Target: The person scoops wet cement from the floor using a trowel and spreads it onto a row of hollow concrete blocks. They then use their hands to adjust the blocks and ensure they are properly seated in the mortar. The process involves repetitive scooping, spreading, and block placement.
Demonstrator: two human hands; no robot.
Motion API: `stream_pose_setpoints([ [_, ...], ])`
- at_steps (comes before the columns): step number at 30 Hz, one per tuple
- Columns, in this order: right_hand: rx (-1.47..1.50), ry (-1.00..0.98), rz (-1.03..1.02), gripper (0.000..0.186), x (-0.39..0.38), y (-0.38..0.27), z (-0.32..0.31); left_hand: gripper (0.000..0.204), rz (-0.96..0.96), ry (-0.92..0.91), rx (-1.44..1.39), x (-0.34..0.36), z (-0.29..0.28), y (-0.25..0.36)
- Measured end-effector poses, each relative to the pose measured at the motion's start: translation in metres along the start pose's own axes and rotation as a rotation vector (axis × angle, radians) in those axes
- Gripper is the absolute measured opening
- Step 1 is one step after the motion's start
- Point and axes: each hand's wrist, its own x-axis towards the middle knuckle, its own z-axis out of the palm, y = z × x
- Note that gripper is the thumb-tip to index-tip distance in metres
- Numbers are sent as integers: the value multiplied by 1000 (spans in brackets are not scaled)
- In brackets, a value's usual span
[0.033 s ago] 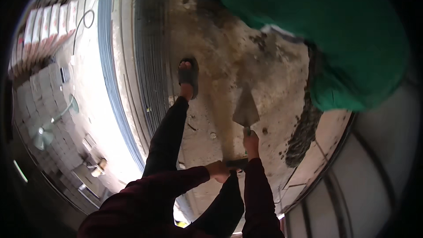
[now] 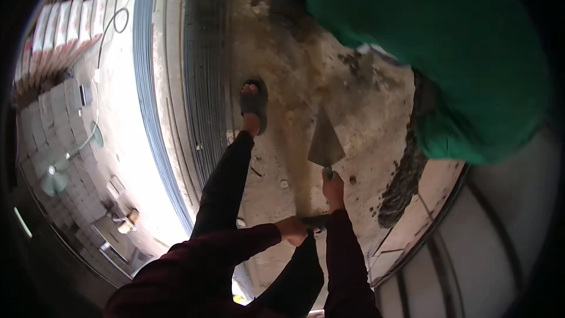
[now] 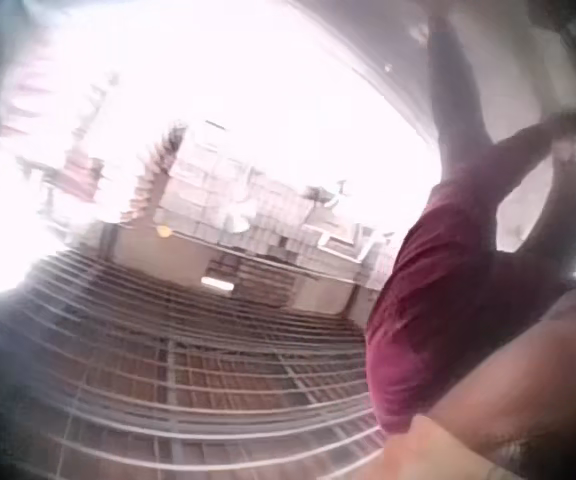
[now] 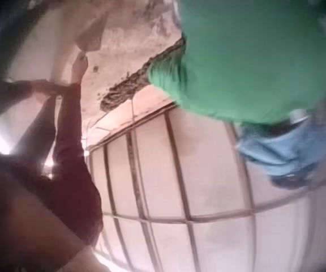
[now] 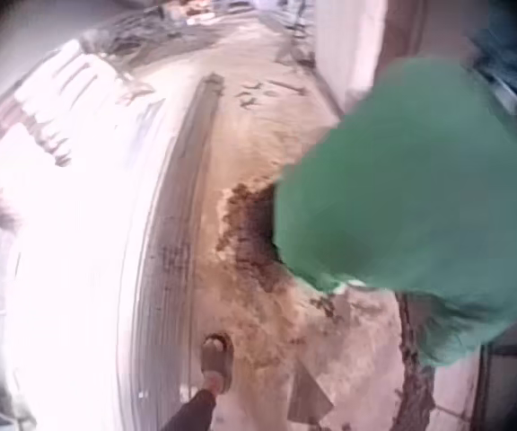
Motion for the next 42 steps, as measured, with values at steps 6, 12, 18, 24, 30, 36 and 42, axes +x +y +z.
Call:
stream_pose_setpoints([
  [6,-205,14,-131,49,114,-120,-22,24,175,-77,63,-14,-83,16],
  [12,-382,86,-89,45,173,-211,-9,22,311,471,-263,-56,-143,28],
  [18,-72,300,81,42,163,-205,44,22,298,767,-678,-85,-215,-26],
  [24,337,280,214,37,207,-228,117,22,-383,1085,-744,-88,-303,-246],
  [30,339,306,-21,27,368,-419,85,23,-467,1075,-815,-69,-347,-304],
  [36,964,79,91,32,397,-573,27,23,-561,1089,-860,-82,-335,-331],
  [42,851,156,-112,30,378,-533,4,23,-504,1055,-881,-67,-335,-313],
])
